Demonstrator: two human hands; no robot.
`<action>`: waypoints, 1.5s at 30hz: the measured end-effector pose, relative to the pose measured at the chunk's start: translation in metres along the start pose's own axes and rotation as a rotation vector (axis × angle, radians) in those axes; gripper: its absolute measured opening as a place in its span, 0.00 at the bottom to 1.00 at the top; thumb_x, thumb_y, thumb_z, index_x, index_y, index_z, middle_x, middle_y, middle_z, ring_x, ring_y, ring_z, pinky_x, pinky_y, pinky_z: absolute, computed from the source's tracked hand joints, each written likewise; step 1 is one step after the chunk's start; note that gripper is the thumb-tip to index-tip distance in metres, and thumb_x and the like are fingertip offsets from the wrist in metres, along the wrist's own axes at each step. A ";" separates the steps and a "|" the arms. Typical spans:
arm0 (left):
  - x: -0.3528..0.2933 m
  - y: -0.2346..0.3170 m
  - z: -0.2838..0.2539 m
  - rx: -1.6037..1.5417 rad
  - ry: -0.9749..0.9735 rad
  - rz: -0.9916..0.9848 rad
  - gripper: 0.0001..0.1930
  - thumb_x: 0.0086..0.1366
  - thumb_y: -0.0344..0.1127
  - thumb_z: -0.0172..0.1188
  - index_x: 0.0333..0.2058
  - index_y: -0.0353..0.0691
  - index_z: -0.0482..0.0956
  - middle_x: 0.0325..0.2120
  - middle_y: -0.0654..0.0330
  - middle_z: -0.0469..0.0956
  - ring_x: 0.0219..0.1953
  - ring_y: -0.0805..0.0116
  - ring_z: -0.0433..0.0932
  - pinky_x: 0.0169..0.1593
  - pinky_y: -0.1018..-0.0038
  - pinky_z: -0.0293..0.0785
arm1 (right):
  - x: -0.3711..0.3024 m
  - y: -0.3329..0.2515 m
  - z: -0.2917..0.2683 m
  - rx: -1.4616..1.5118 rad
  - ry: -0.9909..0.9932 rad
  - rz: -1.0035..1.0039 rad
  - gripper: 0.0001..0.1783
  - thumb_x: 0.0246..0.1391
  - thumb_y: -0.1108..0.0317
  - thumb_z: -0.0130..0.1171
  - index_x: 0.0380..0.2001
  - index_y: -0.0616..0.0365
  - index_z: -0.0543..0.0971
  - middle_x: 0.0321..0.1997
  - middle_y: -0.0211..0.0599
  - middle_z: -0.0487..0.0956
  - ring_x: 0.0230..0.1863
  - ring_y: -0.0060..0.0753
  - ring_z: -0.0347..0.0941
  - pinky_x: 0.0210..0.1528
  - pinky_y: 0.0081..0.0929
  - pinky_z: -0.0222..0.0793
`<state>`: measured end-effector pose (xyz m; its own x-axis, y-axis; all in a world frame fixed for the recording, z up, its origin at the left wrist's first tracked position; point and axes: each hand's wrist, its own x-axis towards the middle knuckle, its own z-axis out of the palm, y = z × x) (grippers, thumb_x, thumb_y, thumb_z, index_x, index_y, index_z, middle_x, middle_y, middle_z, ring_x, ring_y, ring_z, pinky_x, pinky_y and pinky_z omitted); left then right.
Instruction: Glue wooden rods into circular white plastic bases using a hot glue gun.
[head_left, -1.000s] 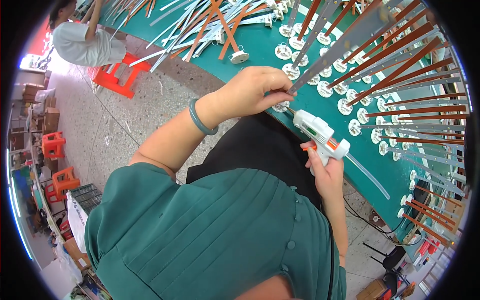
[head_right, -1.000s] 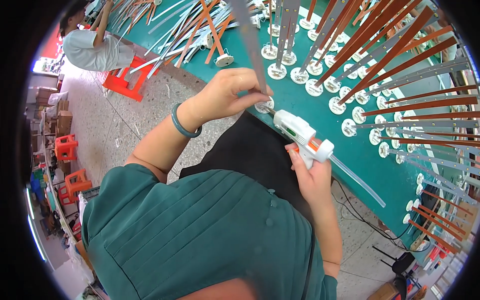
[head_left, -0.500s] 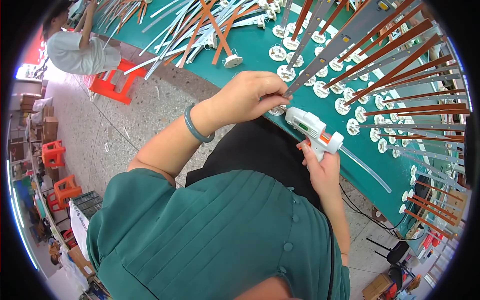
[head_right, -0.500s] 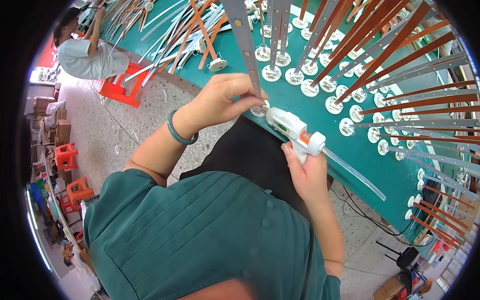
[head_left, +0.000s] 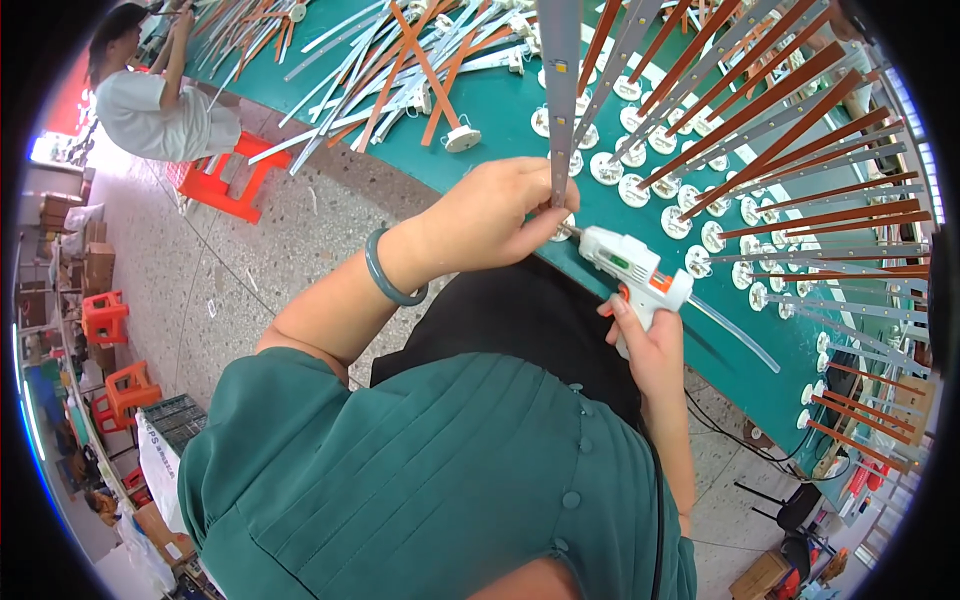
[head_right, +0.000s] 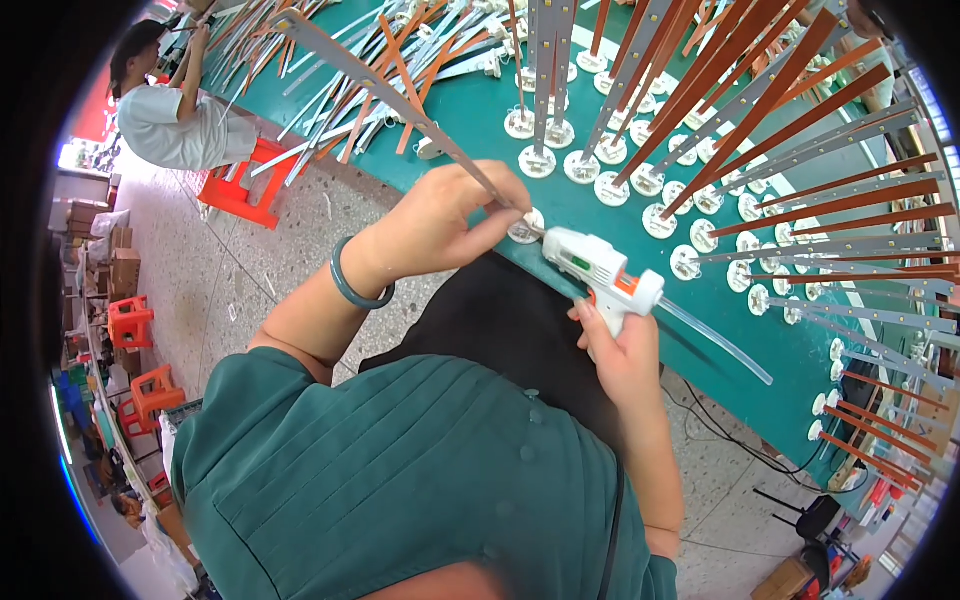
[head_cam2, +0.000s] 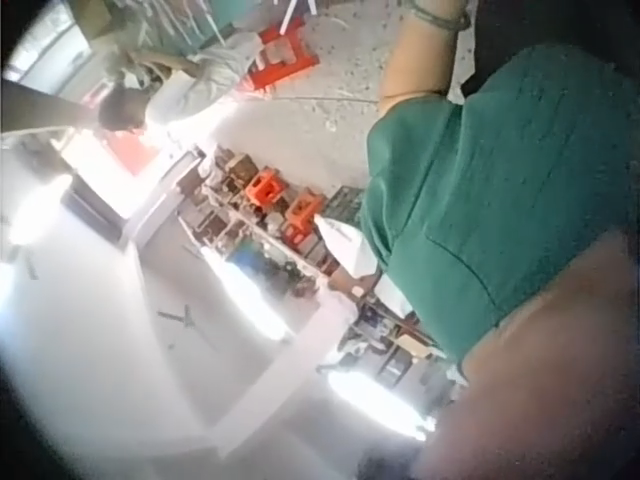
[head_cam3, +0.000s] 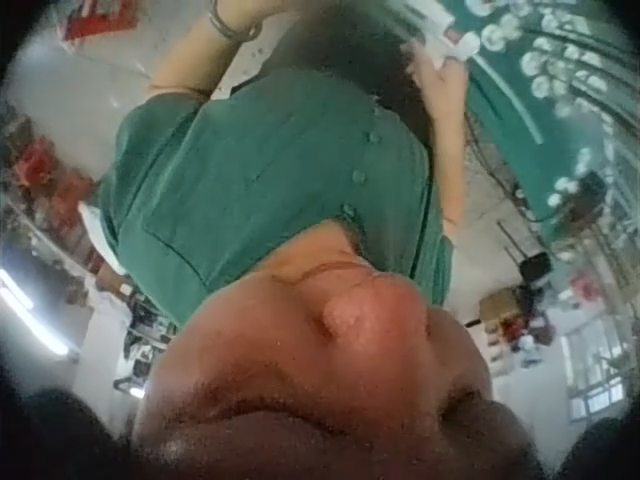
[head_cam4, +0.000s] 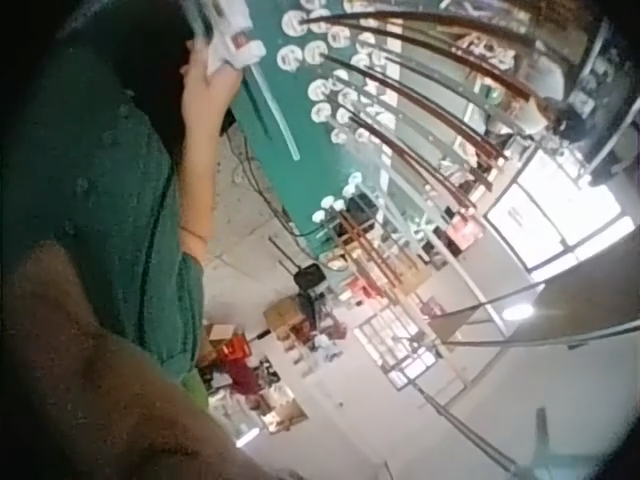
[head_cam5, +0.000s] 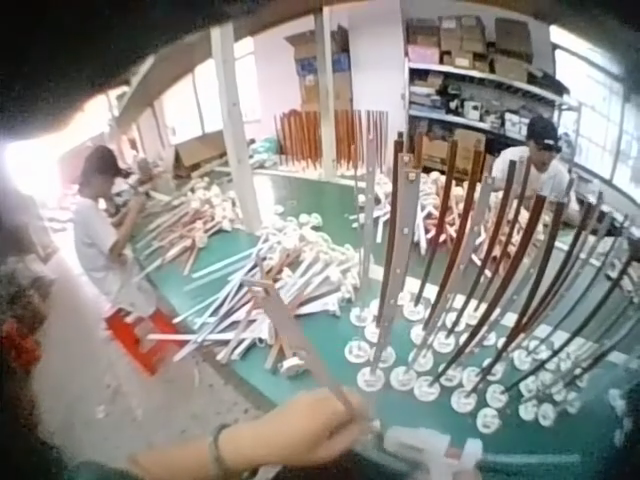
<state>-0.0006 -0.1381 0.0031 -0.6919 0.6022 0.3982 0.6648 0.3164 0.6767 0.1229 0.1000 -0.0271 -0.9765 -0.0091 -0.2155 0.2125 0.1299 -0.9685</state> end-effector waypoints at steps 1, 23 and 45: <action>0.002 0.001 0.000 -0.009 0.006 0.042 0.06 0.59 0.22 0.61 0.35 0.36 0.78 0.33 0.56 0.79 0.36 0.57 0.79 0.40 0.67 0.76 | 0.000 -0.001 -0.003 0.087 -0.021 0.024 0.14 0.62 0.69 0.56 0.46 0.67 0.73 0.36 0.41 0.82 0.24 0.18 0.69 0.27 0.16 0.64; 0.023 -0.005 0.003 -0.099 -0.112 0.103 0.11 0.60 0.21 0.59 0.42 0.37 0.79 0.34 0.55 0.81 0.38 0.55 0.81 0.42 0.65 0.78 | 0.009 -0.005 -0.007 0.033 0.003 0.019 0.12 0.62 0.69 0.56 0.44 0.67 0.75 0.32 0.39 0.81 0.23 0.17 0.69 0.25 0.16 0.64; 0.039 0.014 0.033 -0.179 -0.026 -0.012 0.08 0.59 0.26 0.66 0.37 0.34 0.80 0.33 0.56 0.82 0.35 0.60 0.83 0.41 0.72 0.80 | -0.051 0.040 -0.069 0.509 0.146 -0.079 0.20 0.60 0.67 0.54 0.52 0.68 0.67 0.44 0.60 0.78 0.23 0.33 0.73 0.26 0.23 0.70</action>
<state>-0.0089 -0.0856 0.0078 -0.6907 0.6185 0.3746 0.5940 0.1900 0.7817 0.1790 0.1743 -0.0456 -0.9774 0.1436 -0.1553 0.0939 -0.3633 -0.9269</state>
